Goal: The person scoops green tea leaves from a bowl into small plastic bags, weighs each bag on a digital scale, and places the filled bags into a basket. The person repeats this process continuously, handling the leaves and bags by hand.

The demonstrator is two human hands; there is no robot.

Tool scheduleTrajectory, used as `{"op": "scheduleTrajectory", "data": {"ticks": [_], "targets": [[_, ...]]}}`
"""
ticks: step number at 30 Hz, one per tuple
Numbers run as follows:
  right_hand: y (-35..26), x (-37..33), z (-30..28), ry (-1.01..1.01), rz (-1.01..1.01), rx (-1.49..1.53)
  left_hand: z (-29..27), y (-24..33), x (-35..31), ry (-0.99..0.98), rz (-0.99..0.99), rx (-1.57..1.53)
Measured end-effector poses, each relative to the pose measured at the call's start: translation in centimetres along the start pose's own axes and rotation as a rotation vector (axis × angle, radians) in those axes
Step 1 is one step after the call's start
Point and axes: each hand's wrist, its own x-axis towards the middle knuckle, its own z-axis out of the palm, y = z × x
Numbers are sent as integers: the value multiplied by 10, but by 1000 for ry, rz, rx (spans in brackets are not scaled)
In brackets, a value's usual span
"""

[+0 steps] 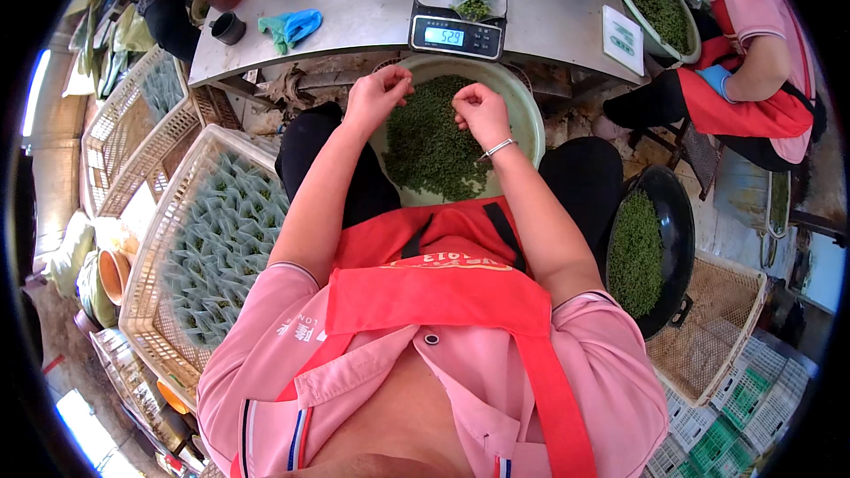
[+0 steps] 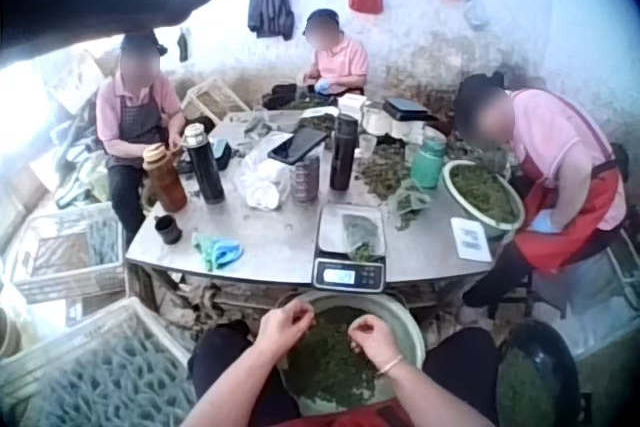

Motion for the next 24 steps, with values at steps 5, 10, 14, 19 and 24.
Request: {"op": "scheduleTrajectory", "data": {"ticks": [5, 10, 14, 19, 24], "targets": [[-38, 5, -9, -178, -164, -506, 0, -2, 0, 44, -8, -1], [-69, 17, 2, 328, -893, -802, -4, 3, 0, 29, -39, -11], [-76, 56, 12, 421, -1003, -811, -2, 3, 1, 37, -29, -13], [-86, 91, 12, 410, -991, -1050, -6, 10, 2, 63, -29, -30], [-122, 97, 12, 379, -1081, -1038, -7, 5, 10, 337, 159, 216]]}}
